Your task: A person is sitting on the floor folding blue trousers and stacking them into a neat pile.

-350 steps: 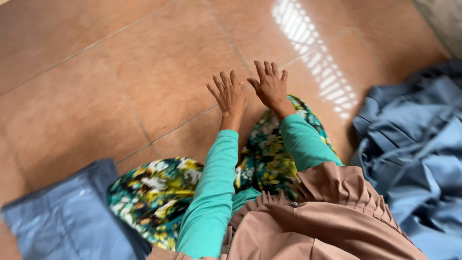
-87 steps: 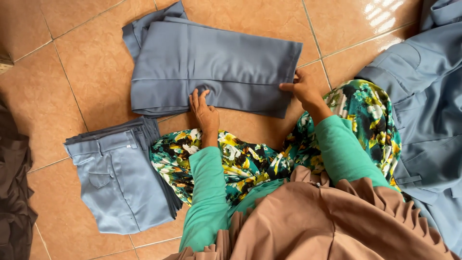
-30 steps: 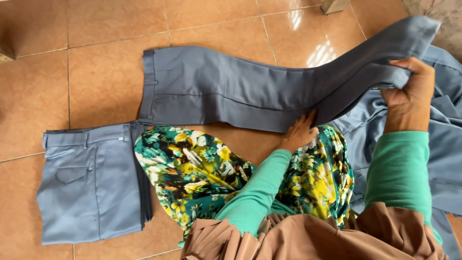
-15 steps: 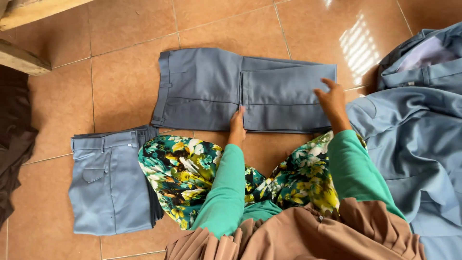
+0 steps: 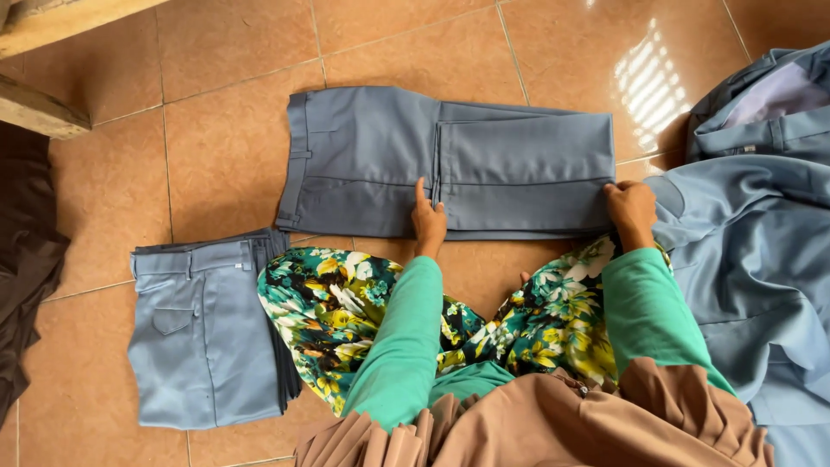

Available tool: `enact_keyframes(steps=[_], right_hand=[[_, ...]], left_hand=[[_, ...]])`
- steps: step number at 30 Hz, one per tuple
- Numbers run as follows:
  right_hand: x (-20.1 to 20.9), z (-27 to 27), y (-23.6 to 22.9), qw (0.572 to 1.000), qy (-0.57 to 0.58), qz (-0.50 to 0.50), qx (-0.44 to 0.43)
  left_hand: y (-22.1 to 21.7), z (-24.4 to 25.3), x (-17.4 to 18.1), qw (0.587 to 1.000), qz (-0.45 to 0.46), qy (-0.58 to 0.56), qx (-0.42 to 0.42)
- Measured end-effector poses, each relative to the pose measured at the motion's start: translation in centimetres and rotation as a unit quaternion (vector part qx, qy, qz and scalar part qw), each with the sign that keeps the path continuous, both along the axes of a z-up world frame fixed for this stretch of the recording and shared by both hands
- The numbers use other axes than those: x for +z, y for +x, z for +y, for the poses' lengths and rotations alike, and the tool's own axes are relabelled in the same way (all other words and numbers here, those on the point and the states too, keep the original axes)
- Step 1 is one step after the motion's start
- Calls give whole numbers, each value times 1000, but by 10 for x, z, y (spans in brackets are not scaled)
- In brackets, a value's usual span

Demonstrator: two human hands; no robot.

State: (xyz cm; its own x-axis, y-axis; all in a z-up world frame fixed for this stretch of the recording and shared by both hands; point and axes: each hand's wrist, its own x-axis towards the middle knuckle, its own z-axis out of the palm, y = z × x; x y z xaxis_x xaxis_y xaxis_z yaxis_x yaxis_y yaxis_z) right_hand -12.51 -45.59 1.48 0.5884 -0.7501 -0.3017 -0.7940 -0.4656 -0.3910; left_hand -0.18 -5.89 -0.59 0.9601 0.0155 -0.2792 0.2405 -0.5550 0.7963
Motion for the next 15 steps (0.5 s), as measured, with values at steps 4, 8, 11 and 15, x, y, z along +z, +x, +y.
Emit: enact_keyframes(steps=[4, 8, 11, 15], right_hand=[[44, 8, 2, 987, 51, -154, -6], [107, 12, 27, 940, 81, -330, 34], [210, 47, 47, 916, 39, -388, 98], [278, 95, 84, 878, -155, -377, 253]], left_hand=[[-18, -6, 7, 991, -100, 66, -63], [-25, -25, 6, 976, -24, 161, -147], [-41, -59, 11, 972, -47, 105, -204], [-50, -101, -7, 952, -18, -32, -305]])
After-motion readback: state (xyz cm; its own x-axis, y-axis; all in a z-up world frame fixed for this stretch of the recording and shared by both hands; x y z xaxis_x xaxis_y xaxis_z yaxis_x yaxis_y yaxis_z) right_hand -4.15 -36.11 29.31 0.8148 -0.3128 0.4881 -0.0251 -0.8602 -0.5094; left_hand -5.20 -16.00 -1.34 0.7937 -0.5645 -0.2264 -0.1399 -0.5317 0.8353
